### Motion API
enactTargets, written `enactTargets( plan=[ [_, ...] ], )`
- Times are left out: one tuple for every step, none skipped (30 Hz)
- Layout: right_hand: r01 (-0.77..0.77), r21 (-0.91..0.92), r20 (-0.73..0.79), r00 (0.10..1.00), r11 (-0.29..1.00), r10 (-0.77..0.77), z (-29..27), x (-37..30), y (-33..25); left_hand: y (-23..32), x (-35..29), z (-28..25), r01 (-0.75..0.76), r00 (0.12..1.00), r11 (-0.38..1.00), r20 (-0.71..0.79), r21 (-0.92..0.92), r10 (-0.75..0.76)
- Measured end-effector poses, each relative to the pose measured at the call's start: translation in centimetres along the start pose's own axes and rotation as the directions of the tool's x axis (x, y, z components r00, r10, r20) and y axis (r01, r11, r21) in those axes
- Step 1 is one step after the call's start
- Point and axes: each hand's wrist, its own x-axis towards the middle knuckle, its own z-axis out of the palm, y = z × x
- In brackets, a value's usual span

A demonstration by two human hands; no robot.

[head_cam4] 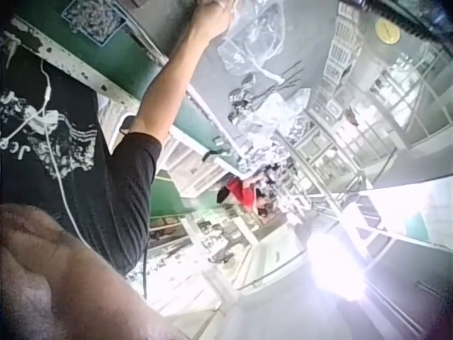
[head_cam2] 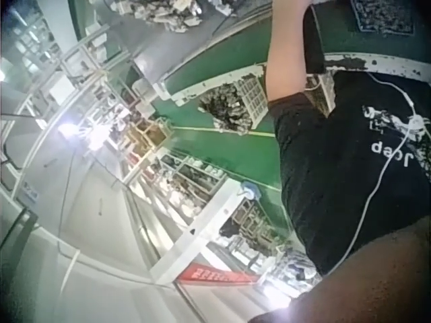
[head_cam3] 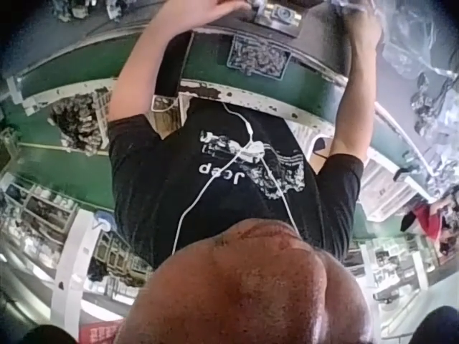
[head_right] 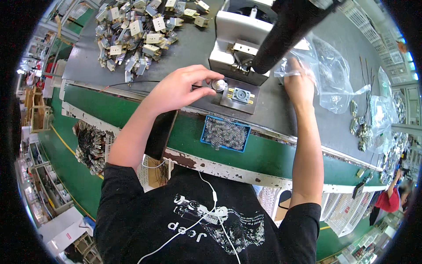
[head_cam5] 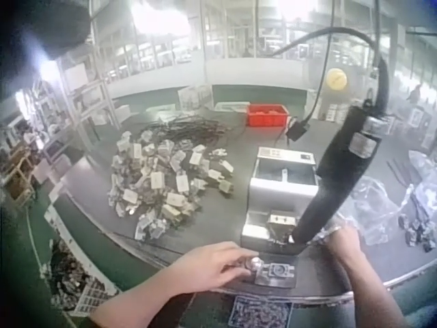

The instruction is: Assembling small electronic components onto a metal base using an electric screwdriver.

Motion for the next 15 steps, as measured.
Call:
enactTargets(
  plan=[
    [-0.007,0.025,0.003,1.000,1.000,0.007,0.0,0.0,-0.2,0.0,-0.1,0.1,0.000,1.000,1.000,0.013,0.012,0.000],
    [-0.017,0.045,0.002,1.000,0.999,0.017,-0.1,0.1,-0.5,0.0,0.0,0.1,-0.007,1.000,1.000,0.027,0.023,0.006],
    [-0.043,0.084,0.019,0.999,0.996,0.042,-0.4,0.3,-1.0,0.3,0.1,0.1,0.016,0.999,1.000,0.050,0.019,-0.017],
    [-0.035,0.087,0.015,0.999,0.996,0.034,-0.5,0.3,-1.4,0.3,0.0,0.2,0.018,0.999,1.000,0.043,0.025,-0.019],
    [-0.042,0.089,0.010,0.999,0.995,0.042,-0.6,0.3,-1.7,0.2,0.0,0.3,-0.002,0.999,0.999,0.036,0.038,0.000],
    [-0.051,0.091,0.007,0.999,0.995,0.050,-0.7,0.2,-2.0,0.1,-0.1,0.3,-0.021,0.999,0.998,0.030,0.051,0.020],
    [-0.073,0.107,0.016,0.997,0.992,0.072,-0.9,0.2,-2.5,0.1,-0.2,0.2,-0.011,0.999,1.000,0.032,0.026,0.010],
    [-0.072,0.104,0.016,0.997,0.992,0.071,-1.1,-0.1,-2.4,0.2,-0.2,0.1,-0.012,0.999,1.000,0.030,0.023,0.011],
    [-0.072,0.161,0.011,0.997,0.984,0.071,-1.3,-0.3,-2.1,0.3,-0.1,-0.1,-0.017,1.000,0.999,0.027,0.036,0.016],
    [-0.072,0.218,0.005,0.997,0.973,0.073,-1.4,-0.3,-1.7,0.3,0.0,-0.2,-0.024,0.999,0.998,0.024,0.050,0.022],
    [-0.081,0.212,0.005,0.997,0.974,0.081,-1.4,-0.3,-1.2,0.4,0.1,-0.3,-0.030,0.999,0.999,0.030,0.044,0.029],
    [-0.086,0.159,0.042,0.996,0.984,0.080,-1.3,-0.3,-0.4,0.4,0.3,-0.4,-0.016,0.999,0.999,0.040,0.034,0.015],
    [-0.090,0.105,0.077,0.994,0.990,0.082,-1.3,-0.4,0.2,0.4,0.5,-0.4,-0.005,0.999,1.000,0.049,0.026,0.003],
    [-0.101,0.096,0.072,0.993,0.990,0.094,-1.3,-0.8,0.5,0.4,0.7,-0.4,-0.018,0.998,1.000,0.055,0.020,0.017],
    [-0.057,0.116,0.002,0.998,0.992,0.057,-1.3,-1.3,0.7,0.6,0.8,-0.3,-0.023,0.999,1.000,0.041,0.018,0.022]
  ],
)
